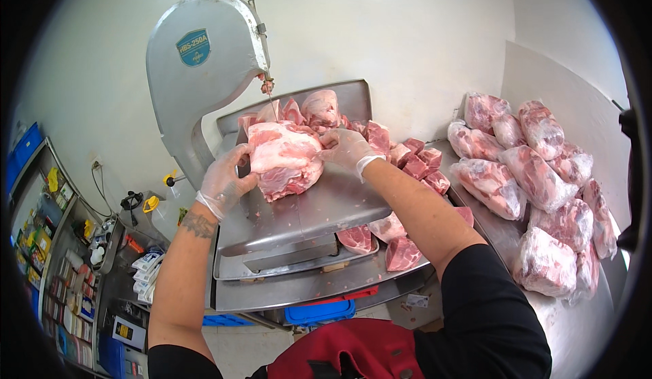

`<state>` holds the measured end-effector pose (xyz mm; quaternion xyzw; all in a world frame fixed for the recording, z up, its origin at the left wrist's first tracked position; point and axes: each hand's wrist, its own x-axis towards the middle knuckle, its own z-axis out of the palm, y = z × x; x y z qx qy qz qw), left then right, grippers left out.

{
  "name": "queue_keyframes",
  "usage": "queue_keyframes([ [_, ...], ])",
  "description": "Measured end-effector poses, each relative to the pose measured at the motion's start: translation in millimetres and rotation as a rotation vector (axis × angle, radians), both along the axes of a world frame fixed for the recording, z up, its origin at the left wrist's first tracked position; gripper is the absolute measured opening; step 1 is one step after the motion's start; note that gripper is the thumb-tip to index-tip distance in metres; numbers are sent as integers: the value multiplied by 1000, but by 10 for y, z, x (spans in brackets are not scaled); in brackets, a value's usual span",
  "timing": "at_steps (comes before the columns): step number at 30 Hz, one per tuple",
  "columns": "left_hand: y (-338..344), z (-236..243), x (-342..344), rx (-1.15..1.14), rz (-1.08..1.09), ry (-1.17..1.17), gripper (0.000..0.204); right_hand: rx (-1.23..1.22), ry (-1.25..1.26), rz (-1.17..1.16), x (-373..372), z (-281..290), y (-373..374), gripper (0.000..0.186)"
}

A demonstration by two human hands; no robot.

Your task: The person uses a vertical band saw to cut large pieces of raw meat into smaller portions. They position each piece on the saw table, guide it through the blade, and place the cut pieces onto a metal tray. The person wears gloves and a red apron throughout the task.

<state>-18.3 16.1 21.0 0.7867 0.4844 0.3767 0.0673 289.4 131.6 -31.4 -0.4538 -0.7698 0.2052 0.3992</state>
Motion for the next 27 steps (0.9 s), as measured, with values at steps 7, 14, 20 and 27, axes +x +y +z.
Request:
queue_keyframes([
  [7, 65, 2, -16, -46, 1, -24, 50, 41, -5, 11, -3, -23, 69, 39],
  [14, 167, 18, -51, -36, 40, 3, 52, 63, -52, -14, -38, 14, 138, 38],
  [20, 230, 28, -67, -43, 41, 15, 53, 53, -72, -56, -55, 46, 161, 36],
  [27, 341, -2, -95, -44, 44, 6, 53, 3, -18, -40, -73, 32, 232, 35],
])
